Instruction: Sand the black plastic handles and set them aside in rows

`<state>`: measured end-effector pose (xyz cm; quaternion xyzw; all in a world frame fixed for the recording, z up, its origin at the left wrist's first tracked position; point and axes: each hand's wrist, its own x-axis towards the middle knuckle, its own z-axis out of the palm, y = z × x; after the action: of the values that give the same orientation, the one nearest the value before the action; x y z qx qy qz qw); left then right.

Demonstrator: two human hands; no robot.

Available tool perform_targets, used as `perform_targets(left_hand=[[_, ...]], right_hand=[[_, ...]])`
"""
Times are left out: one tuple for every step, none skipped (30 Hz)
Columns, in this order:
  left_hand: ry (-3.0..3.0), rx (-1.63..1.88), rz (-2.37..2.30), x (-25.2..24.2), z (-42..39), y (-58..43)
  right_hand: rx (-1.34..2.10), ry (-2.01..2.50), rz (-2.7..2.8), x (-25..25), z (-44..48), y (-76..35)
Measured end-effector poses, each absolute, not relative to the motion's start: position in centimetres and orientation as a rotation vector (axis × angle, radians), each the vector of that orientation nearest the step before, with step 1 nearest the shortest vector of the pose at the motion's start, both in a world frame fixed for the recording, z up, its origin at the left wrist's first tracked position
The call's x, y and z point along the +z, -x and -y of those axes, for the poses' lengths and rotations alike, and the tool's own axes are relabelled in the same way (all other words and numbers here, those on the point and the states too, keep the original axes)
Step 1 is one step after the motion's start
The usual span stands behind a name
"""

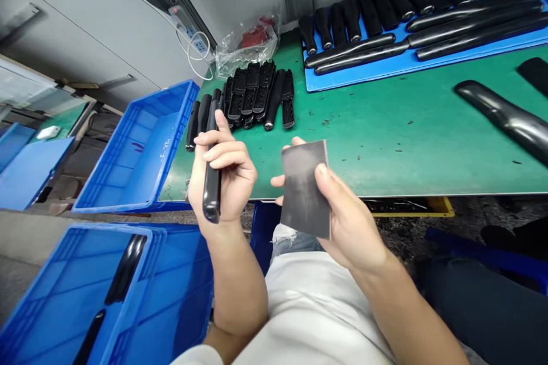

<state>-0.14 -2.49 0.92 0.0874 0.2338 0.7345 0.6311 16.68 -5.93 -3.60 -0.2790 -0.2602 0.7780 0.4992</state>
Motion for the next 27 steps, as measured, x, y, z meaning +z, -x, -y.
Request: perform_targets(left_hand=[[-0.216, 1.659, -0.551, 0.8, 2.6, 0.2], [-0.216, 1.642, -0.569, 0.7, 2.7, 0.2], [-0.205, 1.630, -0.582, 0.6, 2.8, 0.2], [-0.191, 1.623, -0.585, 0.6, 2.8, 0.1], [-0.180, 1.620, -0.583, 0.6, 2.9, 0.1], [-0.172, 1.619, -0.580, 0.7, 2.9, 0.0], [-0.166, 1.620, -0.580, 0.7, 3.0, 0.0], [-0.164, 1.622, -0.583, 0.8, 3.0, -0.1], [-0.164, 1.623, -0.592, 0.9, 3.1, -0.2], [-0.164, 1.624, -0.602, 1.1, 3.1, -0.3], [-0.164, 1.627, -0.608, 1.1, 3.2, -0.4], [-0.162, 1.629, -0.604, 1.2, 3.2, -0.5], [-0.154, 1.630, -0.590, 1.3, 3.2, -0.6], [-0.141, 1.628, -0.570, 1.3, 3.2, -0.7], [-0.124, 1.625, -0.553, 1.3, 3.2, -0.7], [-0.110, 1.617, -0.545, 1.3, 3.1, -0.7], [-0.103, 1.609, -0.543, 1.3, 3.1, -0.8], [-0.102, 1.604, -0.545, 1.3, 3.1, -0.8], [-0.104, 1.601, -0.543, 1.3, 3.2, -0.9], [-0.105, 1.599, -0.538, 1.3, 3.2, -1.0], [-0.101, 1.599, -0.535, 1.2, 3.3, -1.1], [-0.092, 1.598, -0.535, 1.2, 3.4, -1.2], [-0.082, 1.596, -0.542, 1.2, 3.3, -1.2], [-0.077, 1.584, -0.563, 1.1, 3.2, -1.1], [-0.081, 1.567, -0.604, 1.0, 2.8, -0.8], [-0.100, 1.558, -0.677, 0.8, 2.1, -0.3], [-0.143, 1.574, -0.787, 0.6, 1.1, 0.6]], right_hand=[[1.872, 0.662, 0.705, -3.8, 6.3, -16.6], [1.846, 0.644, 0.788, -4.0, 6.6, -16.5], [1.803, 0.624, 0.881, -4.1, 7.0, -16.4], [1.746, 0.607, 0.976, -4.2, 7.3, -16.4], [1.678, 0.593, 1.074, -4.3, 7.6, -16.4], [1.601, 0.581, 1.170, -4.4, 7.8, -16.4], [1.509, 0.572, 1.260, -4.6, 8.0, -16.4], [1.399, 0.566, 1.344, -4.7, 8.0, -16.4], [1.270, 0.560, 1.420, -4.9, 8.0, -16.5], [1.141, 0.552, 1.494, -5.0, 7.9, -16.5], [1.018, 0.537, 1.562, -5.1, 7.8, -16.5], [0.908, 0.517, 1.619, -5.2, 7.6, -16.5], [0.810, 0.493, 1.665, -5.2, 7.4, -16.4], [0.726, 0.470, 1.705, -5.1, 7.2, -16.4], [0.651, 0.450, 1.747, -5.0, 7.1, -16.2], [0.574, 0.420, 1.798, -4.8, 7.1, -16.0], [0.496, 0.368, 1.856, -4.5, 7.2, -15.8], [0.422, 0.297, 1.927, -4.3, 7.3, -15.5], [0.354, 0.213, 1.993, -4.1, 7.4, -15.2], [0.300, 0.140, 2.041, -3.9, 7.5, -14.9], [0.266, 0.114, 2.066, -3.8, 7.6, -14.7], [0.246, 0.137, 2.075, -3.8, 7.6, -14.5], [0.236, 0.175, 2.069, -3.8, 7.6, -14.4], [0.237, 0.192, 2.055, -4.0, 7.5, -14.4], [0.248, 0.173, 2.050, -4.1, 7.5, -14.5], [0.263, 0.126, 2.063, -4.4, 7.5, -14.7], [0.280, 0.071, 2.081, -4.7, 7.5, -15.1]])
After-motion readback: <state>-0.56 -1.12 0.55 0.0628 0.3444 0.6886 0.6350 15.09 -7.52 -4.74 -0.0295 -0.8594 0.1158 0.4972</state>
